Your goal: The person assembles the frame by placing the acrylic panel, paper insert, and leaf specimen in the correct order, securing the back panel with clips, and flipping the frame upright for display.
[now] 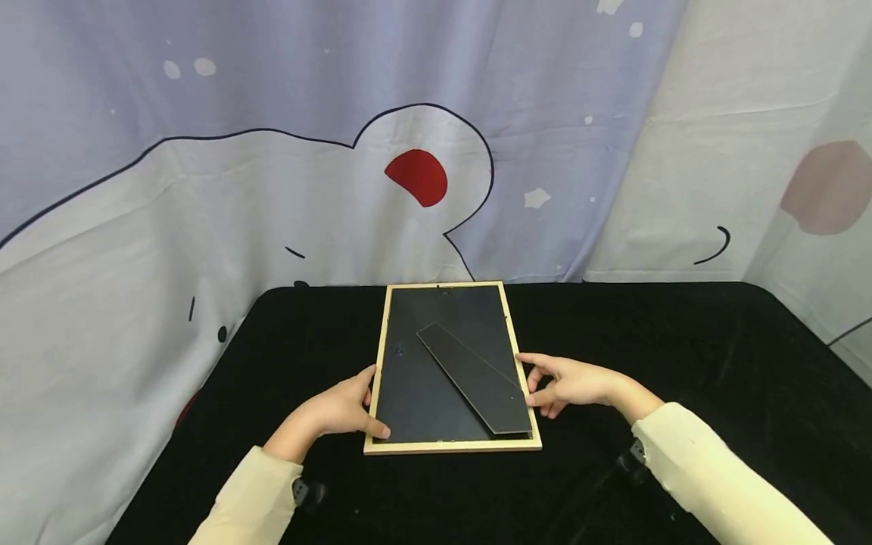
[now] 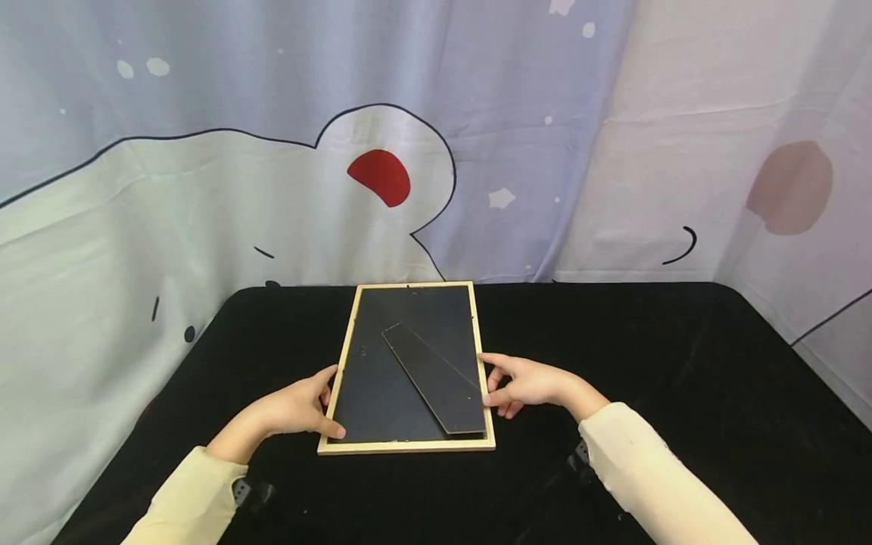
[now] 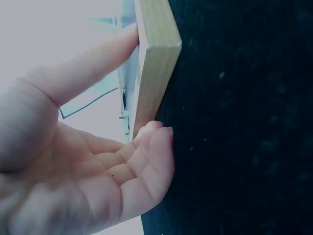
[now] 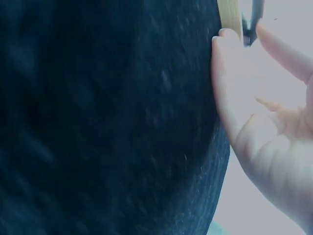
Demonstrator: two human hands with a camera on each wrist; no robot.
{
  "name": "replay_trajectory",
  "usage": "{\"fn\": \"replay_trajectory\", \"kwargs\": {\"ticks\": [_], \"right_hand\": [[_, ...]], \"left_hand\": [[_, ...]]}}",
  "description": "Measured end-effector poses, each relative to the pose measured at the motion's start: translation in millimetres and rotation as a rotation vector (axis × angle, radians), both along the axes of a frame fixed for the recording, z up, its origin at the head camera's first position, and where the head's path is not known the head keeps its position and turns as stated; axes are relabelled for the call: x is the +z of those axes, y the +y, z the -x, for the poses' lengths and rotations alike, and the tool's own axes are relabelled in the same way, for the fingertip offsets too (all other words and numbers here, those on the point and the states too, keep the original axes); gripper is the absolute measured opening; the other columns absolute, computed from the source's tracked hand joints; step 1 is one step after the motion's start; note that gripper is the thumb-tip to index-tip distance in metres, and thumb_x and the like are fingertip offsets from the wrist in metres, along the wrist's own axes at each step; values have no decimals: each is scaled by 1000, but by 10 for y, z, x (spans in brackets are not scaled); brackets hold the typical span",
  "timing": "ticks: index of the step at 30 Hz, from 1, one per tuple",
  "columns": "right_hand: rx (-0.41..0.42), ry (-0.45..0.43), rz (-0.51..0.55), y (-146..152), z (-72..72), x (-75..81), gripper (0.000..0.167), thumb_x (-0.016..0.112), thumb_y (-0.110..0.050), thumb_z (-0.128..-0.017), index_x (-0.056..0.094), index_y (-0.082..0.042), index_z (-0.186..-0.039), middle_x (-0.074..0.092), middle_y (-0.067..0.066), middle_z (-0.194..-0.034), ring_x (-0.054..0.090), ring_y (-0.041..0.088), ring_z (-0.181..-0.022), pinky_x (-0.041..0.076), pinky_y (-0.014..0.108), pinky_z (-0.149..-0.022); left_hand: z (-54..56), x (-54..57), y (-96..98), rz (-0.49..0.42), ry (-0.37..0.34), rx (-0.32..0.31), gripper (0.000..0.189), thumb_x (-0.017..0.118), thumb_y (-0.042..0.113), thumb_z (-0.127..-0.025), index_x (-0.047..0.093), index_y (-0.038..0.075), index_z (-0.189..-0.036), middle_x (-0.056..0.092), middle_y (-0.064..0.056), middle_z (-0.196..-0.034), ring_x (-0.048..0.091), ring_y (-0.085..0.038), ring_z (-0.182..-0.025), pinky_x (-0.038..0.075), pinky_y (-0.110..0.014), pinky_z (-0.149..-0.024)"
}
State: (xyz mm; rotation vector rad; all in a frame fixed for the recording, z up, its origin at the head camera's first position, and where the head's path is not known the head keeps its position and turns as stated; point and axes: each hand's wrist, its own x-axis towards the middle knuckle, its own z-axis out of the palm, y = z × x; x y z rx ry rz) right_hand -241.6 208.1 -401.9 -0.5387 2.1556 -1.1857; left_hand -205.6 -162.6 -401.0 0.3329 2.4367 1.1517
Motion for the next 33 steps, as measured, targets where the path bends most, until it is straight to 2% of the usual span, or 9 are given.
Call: {"fn": "replay_trajectory", "kwargs": {"ticks": [3,6,9,13,16,20,26,33], "right_hand": [[-26,-6,-3,-4,67,12,80,64,-8,-91,12,10,-149,57,11,-93,64,21,-72,56,38,-69],[-43,5,-15,-31,110,7,82,65,-7,-90,11,11,-148,59,9,-87,65,20,-69,56,37,-66],[-60,8,-19,-48,134,-9,86,66,-7,-88,9,10,-149,59,8,-83,65,19,-67,56,36,-65],[-86,-16,-10,-44,155,-36,89,68,-6,-87,7,9,-150,60,7,-81,65,19,-65,56,34,-63],[-100,-34,3,-33,176,-68,90,70,-7,-86,8,10,-149,60,7,-79,64,18,-63,55,33,-61],[-92,-32,19,-14,188,-114,91,72,-10,-84,10,13,-147,60,5,-77,64,16,-60,55,30,-58],[-94,11,-5,-11,163,-124,91,72,-14,-84,12,11,-147,58,1,-74,62,14,-58,51,27,-52],[-143,28,-47,-72,168,-114,88,71,-10,-84,13,8,-149,59,2,-73,59,14,-54,47,26,-48]], "left_hand": [[37,8,3,38,0,-9,105,84,4,-68,17,-8,-148,60,-8,-78,62,-17,-67,50,-31,-62],[55,-5,-2,76,14,-10,101,84,8,-70,22,-7,-148,57,-7,-76,57,-16,-64,47,-30,-55],[63,-29,-8,76,23,-12,92,83,10,-71,30,-6,-145,56,-7,-75,55,-17,-63,45,-30,-53],[72,-56,-15,46,21,-22,76,83,8,-71,43,-6,-133,57,-6,-73,55,-16,-62,44,-31,-53],[77,-68,-21,32,22,-29,69,83,8,-71,47,-6,-128,57,-6,-73,54,-16,-63,43,-31,-53],[83,-93,-30,16,29,-44,68,83,7,-71,48,-6,-128,58,-6,-73,55,-16,-63,44,-32,-53],[74,-93,-14,-24,51,-77,70,82,3,-70,45,-10,-128,61,-5,-76,60,-15,-68,47,-31,-63],[66,-78,-5,-4,58,-50,67,82,1,-68,48,-10,-124,61,-5,-76,60,-15,-68,48,-30,-65]]}}
